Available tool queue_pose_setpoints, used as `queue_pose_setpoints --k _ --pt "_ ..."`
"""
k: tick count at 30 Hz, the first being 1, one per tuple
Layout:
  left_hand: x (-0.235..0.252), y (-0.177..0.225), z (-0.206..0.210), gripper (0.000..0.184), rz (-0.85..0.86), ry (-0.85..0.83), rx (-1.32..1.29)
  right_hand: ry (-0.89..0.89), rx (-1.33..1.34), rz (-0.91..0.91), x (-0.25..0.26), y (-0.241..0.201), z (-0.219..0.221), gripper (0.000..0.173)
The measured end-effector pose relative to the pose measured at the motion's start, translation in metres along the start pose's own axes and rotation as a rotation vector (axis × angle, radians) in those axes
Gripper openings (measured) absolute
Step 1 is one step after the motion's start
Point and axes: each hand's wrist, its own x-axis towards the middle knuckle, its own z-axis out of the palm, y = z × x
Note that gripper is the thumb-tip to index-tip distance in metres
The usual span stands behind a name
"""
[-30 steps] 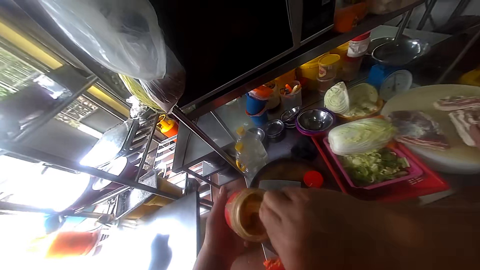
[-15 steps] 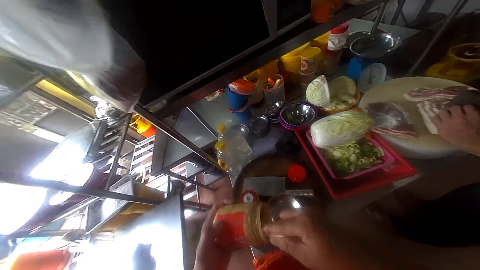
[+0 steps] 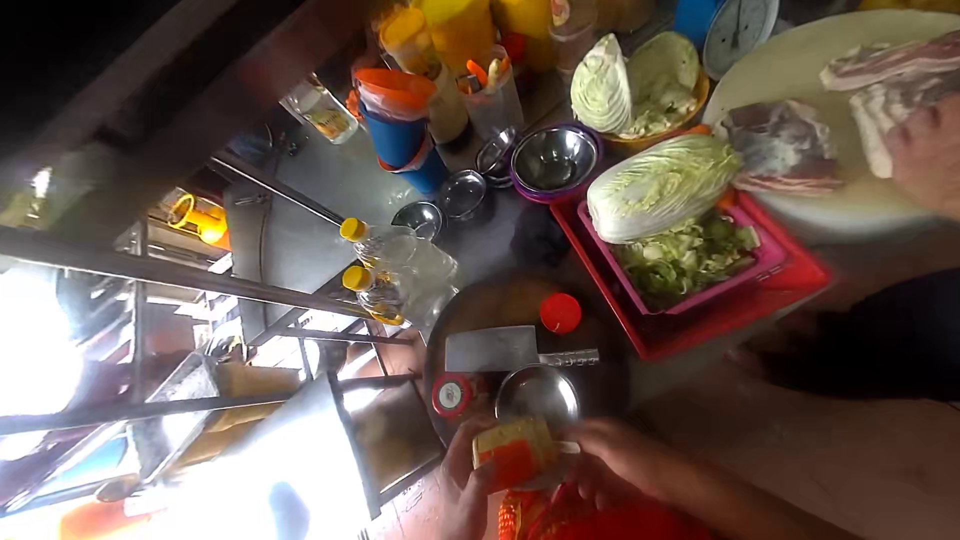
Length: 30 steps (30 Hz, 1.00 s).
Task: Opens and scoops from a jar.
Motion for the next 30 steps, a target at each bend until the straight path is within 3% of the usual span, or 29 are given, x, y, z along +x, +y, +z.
queue_pose_setpoints --k 3,10,16,20,24,30 --pt "0.008 -0.005 0.002 0.061 0.028 -0.001 0.052 -0.034 0.076 0.044 0.001 -0.006 -0.012 0.052" --pt "0.015 -0.008 0.007 0.056 0.041 0.049 0.1 -0.049 0.124 0.169 0.016 -0.02 -0.027 0.029" --pt "0.008 -0.018 0.007 0.046 -0.047 0.181 -0.062 -0.077 -0.256 0.078 0.025 -0.023 -0.041 0.026" --pt "-0.001 -0.021 0.008 0.044 -0.032 0.18 -0.041 -0.093 -0.618 -0.018 0.036 -0.034 -0.033 0.031" --pt "-0.001 -0.016 0.021 0.043 0.026 0.163 0.125 -0.051 -1.008 -0.215 0.046 -0.036 -0.015 0.014" --pt "-0.003 -0.011 0.021 0.049 -0.053 0.291 0.253 0.05 -1.051 -0.271 0.033 -0.035 -0.034 0.02"
